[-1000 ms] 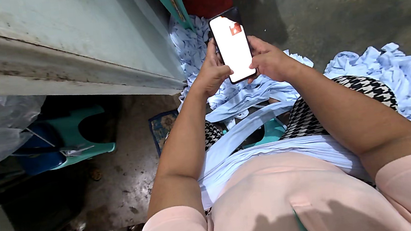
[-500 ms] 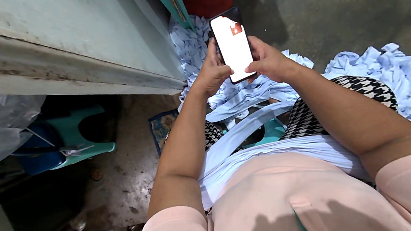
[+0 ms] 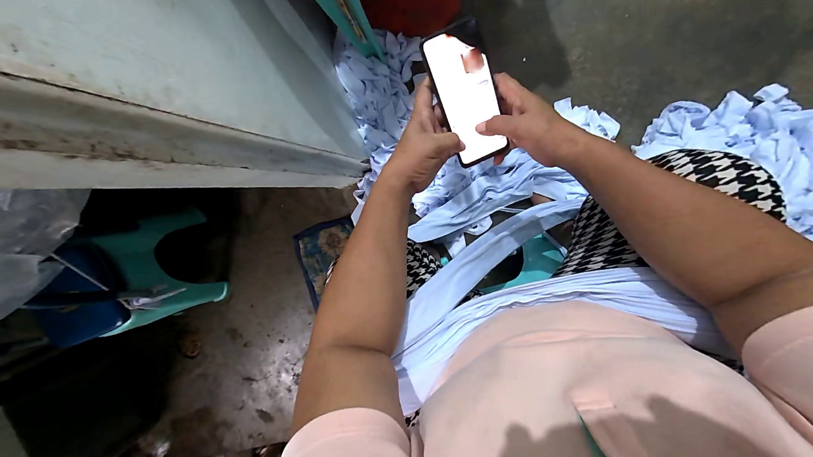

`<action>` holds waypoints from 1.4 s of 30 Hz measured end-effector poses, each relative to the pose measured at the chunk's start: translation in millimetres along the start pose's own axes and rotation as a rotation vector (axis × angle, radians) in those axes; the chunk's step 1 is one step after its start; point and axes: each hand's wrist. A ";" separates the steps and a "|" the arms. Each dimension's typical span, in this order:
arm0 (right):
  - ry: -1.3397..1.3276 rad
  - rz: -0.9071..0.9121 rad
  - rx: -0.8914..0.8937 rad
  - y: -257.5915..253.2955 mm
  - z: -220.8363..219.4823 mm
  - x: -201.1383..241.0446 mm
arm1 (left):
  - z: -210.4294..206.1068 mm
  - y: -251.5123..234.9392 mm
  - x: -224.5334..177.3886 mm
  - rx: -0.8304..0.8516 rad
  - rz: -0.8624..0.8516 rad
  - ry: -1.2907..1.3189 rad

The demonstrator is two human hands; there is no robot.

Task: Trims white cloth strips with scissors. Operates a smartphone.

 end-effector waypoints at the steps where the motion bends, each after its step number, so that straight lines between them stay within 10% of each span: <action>1: 0.006 -0.005 -0.012 -0.5 -0.7 -0.8 | -0.8 0.1 -0.5 0.002 0.004 0.002; 42: 0.226 0.011 -0.110 -1.4 -8.7 -11.0 | -3.8 -0.5 4.8 0.033 0.007 -0.020</action>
Point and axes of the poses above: each hand's wrist, its own y-axis away from the middle knuckle, its own z-axis out of the back of the hand, x = y × z, and after that the axes turned 10 degrees about y, right-handed
